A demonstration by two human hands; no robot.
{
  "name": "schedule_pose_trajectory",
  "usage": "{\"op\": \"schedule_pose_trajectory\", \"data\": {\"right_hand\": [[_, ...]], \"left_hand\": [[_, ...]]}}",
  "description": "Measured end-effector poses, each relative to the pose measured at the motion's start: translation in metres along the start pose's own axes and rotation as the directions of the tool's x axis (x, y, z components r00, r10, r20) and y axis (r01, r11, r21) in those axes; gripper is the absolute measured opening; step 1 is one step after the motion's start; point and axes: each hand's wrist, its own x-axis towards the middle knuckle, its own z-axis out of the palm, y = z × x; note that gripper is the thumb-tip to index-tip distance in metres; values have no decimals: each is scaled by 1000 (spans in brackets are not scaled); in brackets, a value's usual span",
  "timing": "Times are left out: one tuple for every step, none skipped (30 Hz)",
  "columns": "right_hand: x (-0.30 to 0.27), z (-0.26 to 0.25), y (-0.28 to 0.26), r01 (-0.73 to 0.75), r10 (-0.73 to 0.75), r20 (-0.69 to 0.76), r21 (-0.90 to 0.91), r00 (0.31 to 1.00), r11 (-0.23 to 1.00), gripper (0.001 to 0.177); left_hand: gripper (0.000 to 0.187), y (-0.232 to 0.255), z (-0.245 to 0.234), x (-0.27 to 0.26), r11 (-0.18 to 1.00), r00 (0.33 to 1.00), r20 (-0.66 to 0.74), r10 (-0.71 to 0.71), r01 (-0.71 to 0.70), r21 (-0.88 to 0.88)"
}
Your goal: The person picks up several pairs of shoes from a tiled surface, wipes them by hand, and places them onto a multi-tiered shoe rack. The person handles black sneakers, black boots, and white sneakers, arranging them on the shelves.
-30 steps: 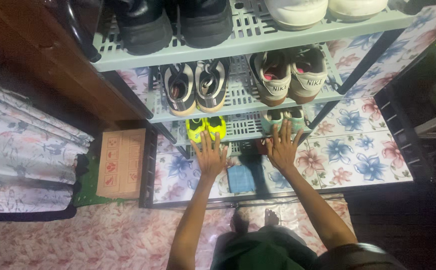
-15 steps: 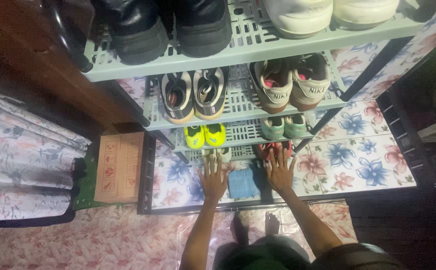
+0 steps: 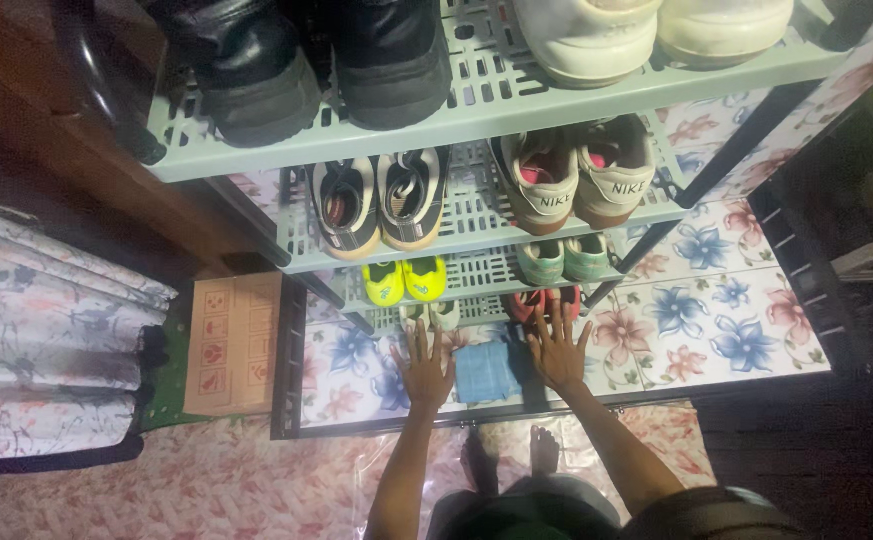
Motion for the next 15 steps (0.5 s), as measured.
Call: {"op": "schedule_pose_trajectory", "data": {"right_hand": [[-1, 4, 1, -4, 4, 6, -8, 1000, 1000, 68], [-2, 7, 2, -5, 5, 5, -2, 1000, 1000, 68], [-3, 10, 4, -6, 5, 7, 3, 1000, 1000, 68], [-4, 13, 5, -6, 6, 8, 8, 1000, 1000, 68], [-4, 15, 6, 0, 0, -6, 14, 1000, 1000, 67], [-5, 16, 7, 6, -6, -20, 20, 1000, 1000, 67], [-5, 16, 7, 12, -11, -36, 26, 999, 1000, 66], [-6, 14, 8, 20, -18, -38, 42, 999, 999, 66], [-6, 11, 10, 28, -26, -41, 58, 999, 998, 66], [-7, 5, 11, 38, -34, -43, 74, 998, 997, 66], [-5, -1, 11, 55, -50, -63, 84, 997, 995, 66], [-5, -10, 11, 72, -65, -83, 93, 994, 993, 66], [-3, -19, 12, 90, -80, -104, 100, 991, 991, 66], [-1, -30, 14, 139, -123, -138, 117, 983, 983, 65], [1, -43, 16, 189, -165, -173, 133, 971, 973, 64]], "left_hand": [[83, 2, -3, 1, 1000, 1000, -22, 3, -3, 7], [83, 3, -5, 1, 1000, 999, -44, 7, -6, 14], [84, 4, -6, 1, 1000, 1000, 5, -8, 8, 8], [85, 5, -7, 2, 1000, 998, 55, -23, 23, 2], [87, 6, -8, 3, 999, 994, 103, -39, 39, -2], [89, 7, -10, 3, 998, 997, 75, -25, 29, -53], [91, 9, -12, 3, 995, 999, 44, -11, 15, -103], [93, 10, -14, 3, 988, 1000, 12, 1, 0, -152], [92, 11, -17, 4, 988, 1000, -11, 27, -28, -149], [92, 12, -22, 3, 988, 998, -35, 52, -57, -146], [92, 13, -27, 5, 986, 995, -64, 79, -87, -141], [92, 13, -34, 6, 982, 991, -84, 108, -119, -148], [93, 14, -42, 6, 976, 985, -106, 137, -152, -156], [93, 15, -52, 7, 969, 978, -127, 166, -186, -163], [92, 16, -63, 9, 967, 976, -130, 176, -196, -163]]}}
